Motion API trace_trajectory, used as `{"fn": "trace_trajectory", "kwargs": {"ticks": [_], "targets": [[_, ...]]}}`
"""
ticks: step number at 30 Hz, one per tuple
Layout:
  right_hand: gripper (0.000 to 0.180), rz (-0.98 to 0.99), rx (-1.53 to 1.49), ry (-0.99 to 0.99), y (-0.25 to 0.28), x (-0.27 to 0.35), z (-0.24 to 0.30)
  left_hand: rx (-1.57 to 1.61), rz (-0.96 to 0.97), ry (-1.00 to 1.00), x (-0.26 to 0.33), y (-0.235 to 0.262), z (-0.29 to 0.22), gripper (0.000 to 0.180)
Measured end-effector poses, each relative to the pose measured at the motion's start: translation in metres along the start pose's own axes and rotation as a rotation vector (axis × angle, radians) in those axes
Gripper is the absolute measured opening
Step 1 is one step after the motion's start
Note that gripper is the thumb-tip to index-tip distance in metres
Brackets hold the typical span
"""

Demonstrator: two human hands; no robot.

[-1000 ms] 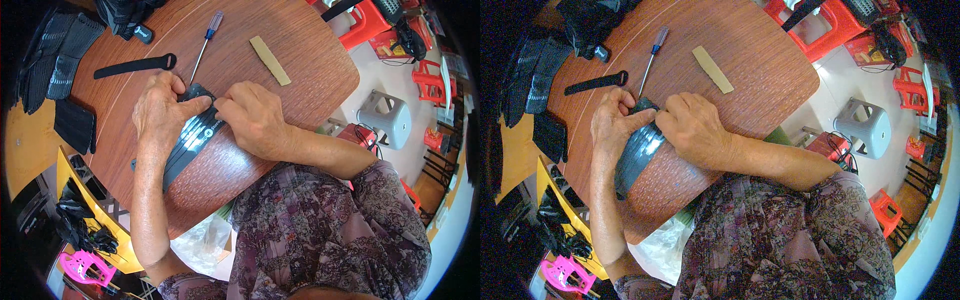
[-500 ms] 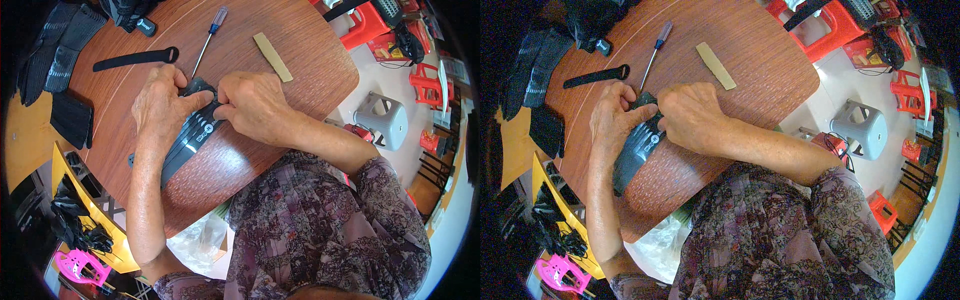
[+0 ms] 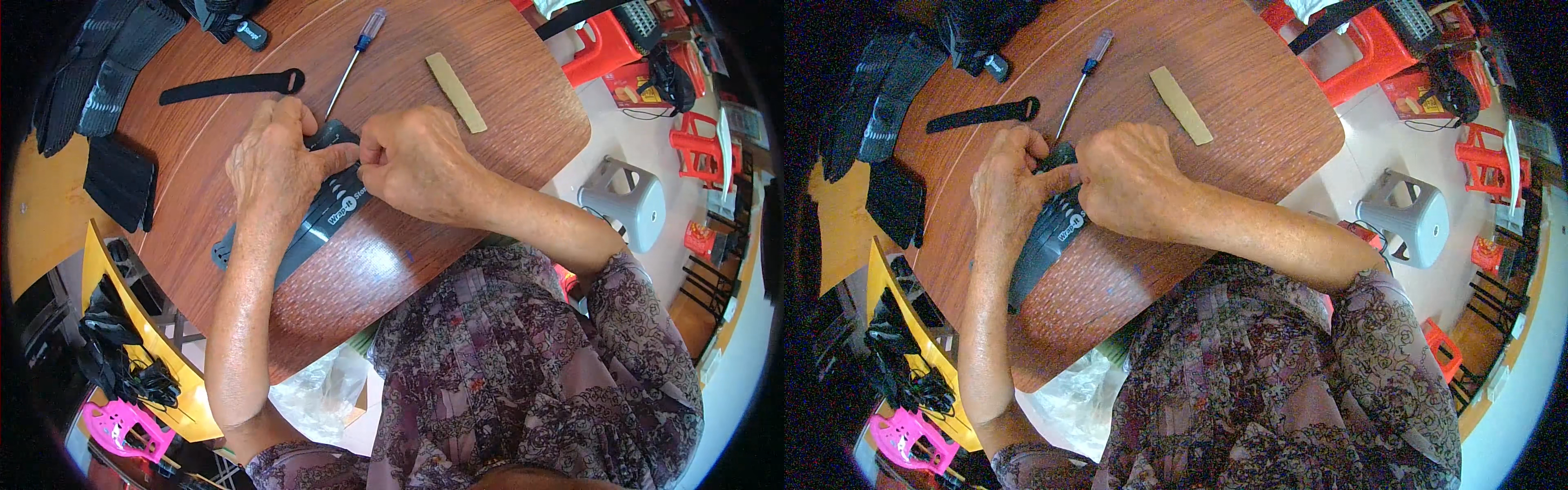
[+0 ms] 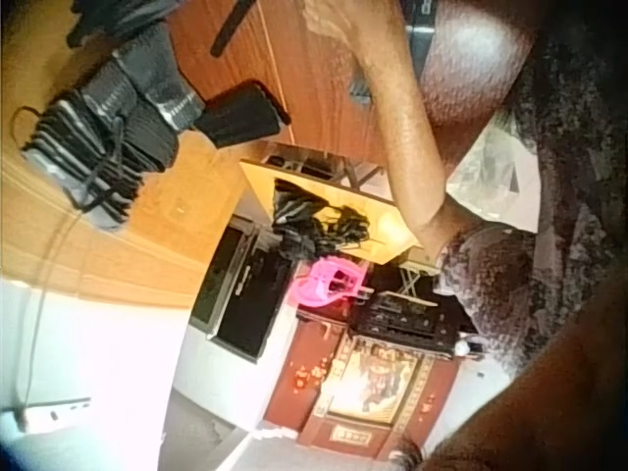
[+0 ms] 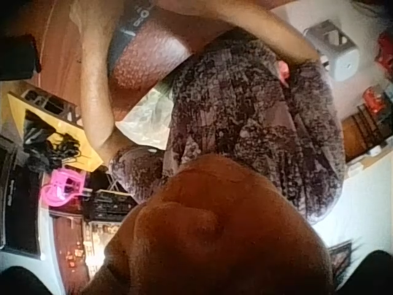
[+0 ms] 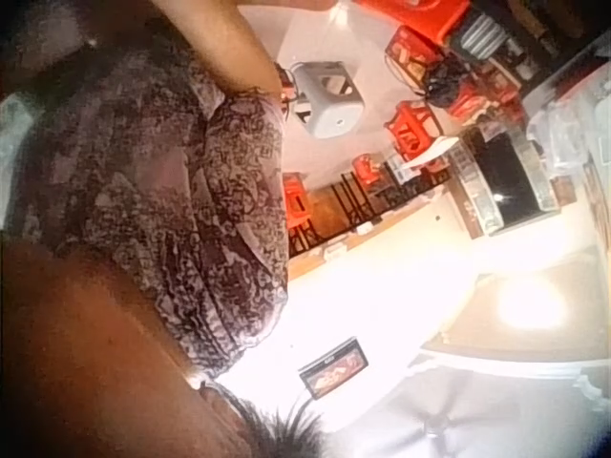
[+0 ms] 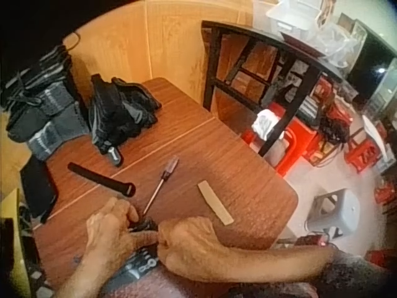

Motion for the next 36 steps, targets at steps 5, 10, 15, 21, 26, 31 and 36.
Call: {"fn": "trace_trajectory", "kwargs": {"ticks": [5, 10, 15, 21, 26, 31, 36], "targets": [[0.008, 0.009, 0.011, -0.026, 0.0, 0.004, 0.003, 0.009, -0.008, 0.005, 0.002, 0.0, 0.004, 0.043], [0.014, 0.016, 0.127, 0.016, 0.004, 0.012, 0.003, 0.048, -0.003, -0.023, -0.001, 0.003, 0.002, 0.042], [0.019, 0.049, 0.172, 0.039, 0.001, 0.01, 0.002, 0.045, 0.115, -0.02, -0.006, 0.001, 0.001, 0.042], [0.022, 0.156, 0.19, 0.003, -0.005, 0.006, -0.003, -0.039, 0.2, 0.049, -0.012, -0.002, 0.0, 0.042], [0.021, 0.212, 0.228, 0.004, -0.004, 0.002, 0.002, -0.015, 0.112, 0.01, -0.005, 0.0, 0.002, 0.043], [0.022, 0.327, 0.274, 0.096, -0.007, -0.009, 0.004, 0.019, -0.021, -0.055, 0.001, 0.002, 0.003, 0.043], [0.01, 0.318, 0.118, 0.132, -0.009, -0.012, 0.009, -0.01, -0.003, -0.045, -0.002, -0.001, 0.002, 0.044]]}}
Point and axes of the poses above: each hand's wrist, its own x-axis away from the middle knuckle, its own y-axis out of the back of the hand, z = x × y, the point moved 8 cm from there along -x, towards the middle knuckle
